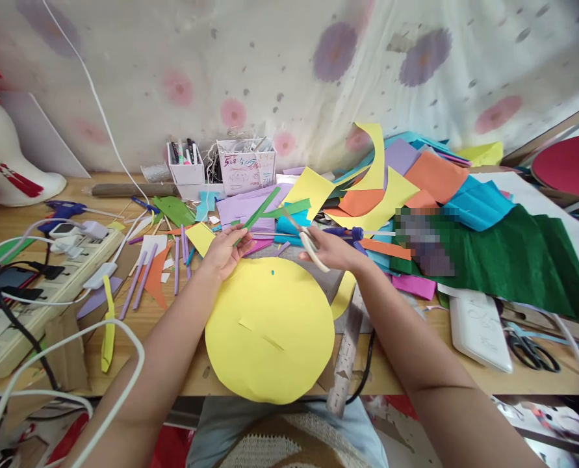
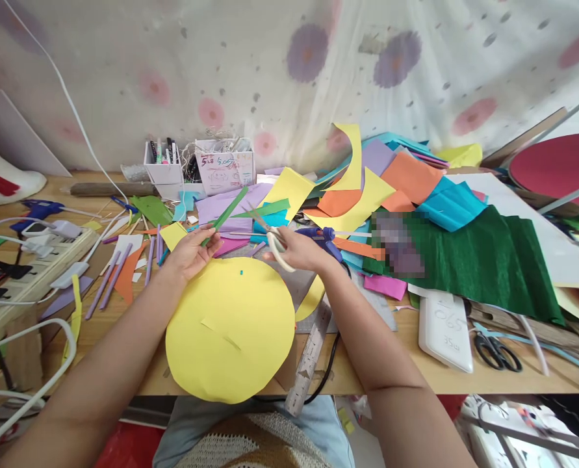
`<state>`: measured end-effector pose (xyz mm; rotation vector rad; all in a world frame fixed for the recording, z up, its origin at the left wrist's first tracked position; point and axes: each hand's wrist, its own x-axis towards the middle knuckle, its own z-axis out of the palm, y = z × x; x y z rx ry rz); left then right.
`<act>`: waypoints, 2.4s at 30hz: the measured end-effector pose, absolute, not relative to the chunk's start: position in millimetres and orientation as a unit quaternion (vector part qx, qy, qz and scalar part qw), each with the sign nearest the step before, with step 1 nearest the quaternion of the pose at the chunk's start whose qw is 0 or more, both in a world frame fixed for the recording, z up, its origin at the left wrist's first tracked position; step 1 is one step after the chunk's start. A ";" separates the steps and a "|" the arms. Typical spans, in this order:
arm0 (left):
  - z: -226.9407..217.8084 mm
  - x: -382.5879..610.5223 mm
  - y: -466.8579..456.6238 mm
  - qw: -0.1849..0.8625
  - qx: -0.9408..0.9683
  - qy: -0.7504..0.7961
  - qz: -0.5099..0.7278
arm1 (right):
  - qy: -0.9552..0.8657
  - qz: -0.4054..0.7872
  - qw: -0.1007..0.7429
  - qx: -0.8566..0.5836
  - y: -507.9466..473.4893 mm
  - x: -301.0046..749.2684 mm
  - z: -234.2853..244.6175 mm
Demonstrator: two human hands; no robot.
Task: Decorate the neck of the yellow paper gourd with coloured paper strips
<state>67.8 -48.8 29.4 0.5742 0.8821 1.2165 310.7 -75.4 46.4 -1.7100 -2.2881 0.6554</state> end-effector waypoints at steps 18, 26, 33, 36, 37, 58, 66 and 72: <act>28.3 78.1 -53.4 0.714 0.263 0.395 0.515 | -0.821 0.325 0.074 -0.463 -65.1 268.9 47.1; 30.8 81.1 -55.7 0.706 0.255 0.405 0.521 | -0.820 0.320 0.056 -0.471 -65.5 266.8 46.0; 30.5 82.9 -57.7 0.704 0.264 0.408 0.519 | -0.827 0.290 0.024 -0.481 -64.7 265.5 40.7; 29.6 82.5 -57.9 0.706 0.267 0.400 0.520 | -0.828 0.272 0.020 -0.490 -65.2 263.5 39.8; 29.5 82.5 -57.9 0.705 0.269 0.400 0.520 | -0.828 0.269 0.021 -0.491 -65.3 263.2 39.6; 31.8 85.4 -58.5 0.681 0.260 0.428 0.535 | -0.830 0.298 0.069 -0.466 -63.2 263.9 34.5; 31.6 85.5 -58.5 0.685 0.248 0.420 0.540 | -0.830 0.306 0.073 -0.460 -62.8 265.1 33.8; 34.1 85.7 -58.8 0.689 0.242 0.422 0.538 | -0.822 0.302 0.084 -0.476 -64.1 261.9 37.2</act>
